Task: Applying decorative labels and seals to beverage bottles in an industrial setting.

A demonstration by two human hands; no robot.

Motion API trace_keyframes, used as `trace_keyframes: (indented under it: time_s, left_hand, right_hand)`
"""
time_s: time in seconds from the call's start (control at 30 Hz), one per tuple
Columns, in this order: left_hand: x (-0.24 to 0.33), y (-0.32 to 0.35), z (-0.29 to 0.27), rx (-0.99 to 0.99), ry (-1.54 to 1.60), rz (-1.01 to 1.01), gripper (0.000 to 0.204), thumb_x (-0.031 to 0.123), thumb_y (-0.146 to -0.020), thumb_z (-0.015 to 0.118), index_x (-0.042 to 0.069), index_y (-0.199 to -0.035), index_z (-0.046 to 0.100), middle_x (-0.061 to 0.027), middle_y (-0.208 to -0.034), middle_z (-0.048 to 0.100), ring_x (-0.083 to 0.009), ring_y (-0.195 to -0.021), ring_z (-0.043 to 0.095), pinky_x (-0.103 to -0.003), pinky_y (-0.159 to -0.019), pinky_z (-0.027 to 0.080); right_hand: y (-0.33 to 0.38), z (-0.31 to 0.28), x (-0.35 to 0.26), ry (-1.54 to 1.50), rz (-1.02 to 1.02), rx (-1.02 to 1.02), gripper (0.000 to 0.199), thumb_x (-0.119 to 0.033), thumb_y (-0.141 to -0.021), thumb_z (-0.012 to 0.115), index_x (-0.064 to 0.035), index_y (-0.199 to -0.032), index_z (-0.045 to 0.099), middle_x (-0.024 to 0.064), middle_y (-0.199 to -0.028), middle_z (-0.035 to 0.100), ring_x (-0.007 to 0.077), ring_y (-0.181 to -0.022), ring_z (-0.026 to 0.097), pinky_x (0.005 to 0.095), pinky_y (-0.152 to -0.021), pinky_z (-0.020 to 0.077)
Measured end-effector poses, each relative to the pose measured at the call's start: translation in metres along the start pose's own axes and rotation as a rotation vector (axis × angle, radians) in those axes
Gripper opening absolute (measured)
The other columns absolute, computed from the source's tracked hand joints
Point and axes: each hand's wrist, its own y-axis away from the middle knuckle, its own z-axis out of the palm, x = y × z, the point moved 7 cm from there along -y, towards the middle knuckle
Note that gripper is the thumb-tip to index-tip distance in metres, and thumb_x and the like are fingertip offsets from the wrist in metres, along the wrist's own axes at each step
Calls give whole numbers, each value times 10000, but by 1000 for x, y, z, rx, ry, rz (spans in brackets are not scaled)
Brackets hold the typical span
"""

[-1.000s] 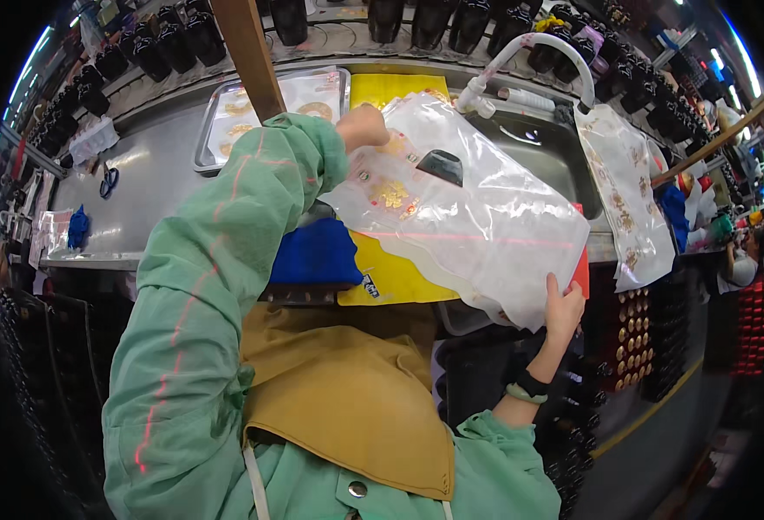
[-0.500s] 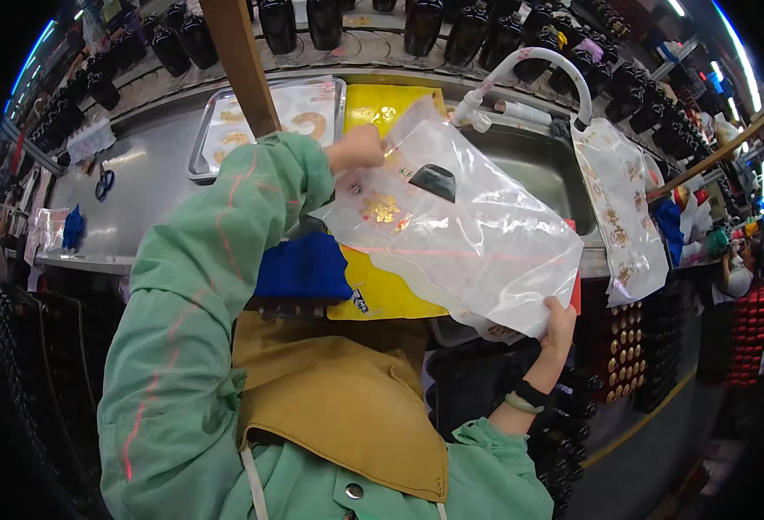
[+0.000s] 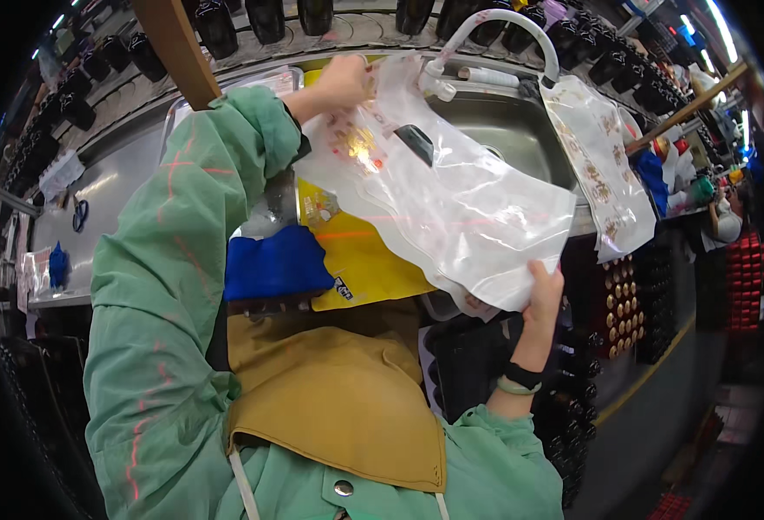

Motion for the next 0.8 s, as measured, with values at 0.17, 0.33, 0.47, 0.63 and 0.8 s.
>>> trace_keyframes:
  time_s: [0.17, 0.33, 0.47, 0.63, 0.8]
  left_hand:
    - [-36, -11, 9, -52, -121, 22, 348, 190, -775, 709, -44, -1027, 658, -259, -1058, 667, -395, -1019, 650, -444, -833, 536]
    - [-48, 21, 32, -125, -344, -124, 666, 301, -718, 774, -118, -1169, 519, -283, -1088, 629, -400, -1033, 622, -439, -870, 504]
    - [9, 55, -18, 79, -281, 181, 697, 332, -739, 762, -103, -1216, 499, -270, -1115, 621, -368, -1048, 618, -437, -868, 501]
    - [17, 146, -46, -160, 131, 260, 657, 262, -736, 757, -100, -1217, 494, -248, -997, 660, -362, -924, 658, -422, -817, 518]
    - [-42, 213, -5, -301, 43, -64, 444, 161, -772, 695, -80, -1080, 484, -212, -839, 671, -353, -813, 687, -423, -724, 541]
  right_hand:
    - [15, 17, 18, 289, 76, -45, 415, -85, -824, 599, 115, -1186, 573, 176, -1102, 661, 273, -976, 642, 362, -871, 479]
    - [41, 43, -59, 1191, -551, 251, 468, -167, -824, 691, 49, -1217, 558, 246, -1112, 584, 416, -1075, 552, 465, -924, 447]
    - [2, 143, -80, 845, -778, -309, 354, -136, -857, 662, 29, -1165, 601, 224, -1063, 636, 380, -1014, 598, 435, -874, 480]
    - [-64, 285, -50, 944, -996, -609, 418, -160, -828, 693, -77, -1229, 605, 197, -1131, 639, 402, -1079, 585, 462, -930, 468]
    - [-102, 334, -6, 1273, -695, -676, 431, -209, -852, 659, -121, -1271, 604, 218, -1225, 580, 416, -1091, 588, 491, -933, 486]
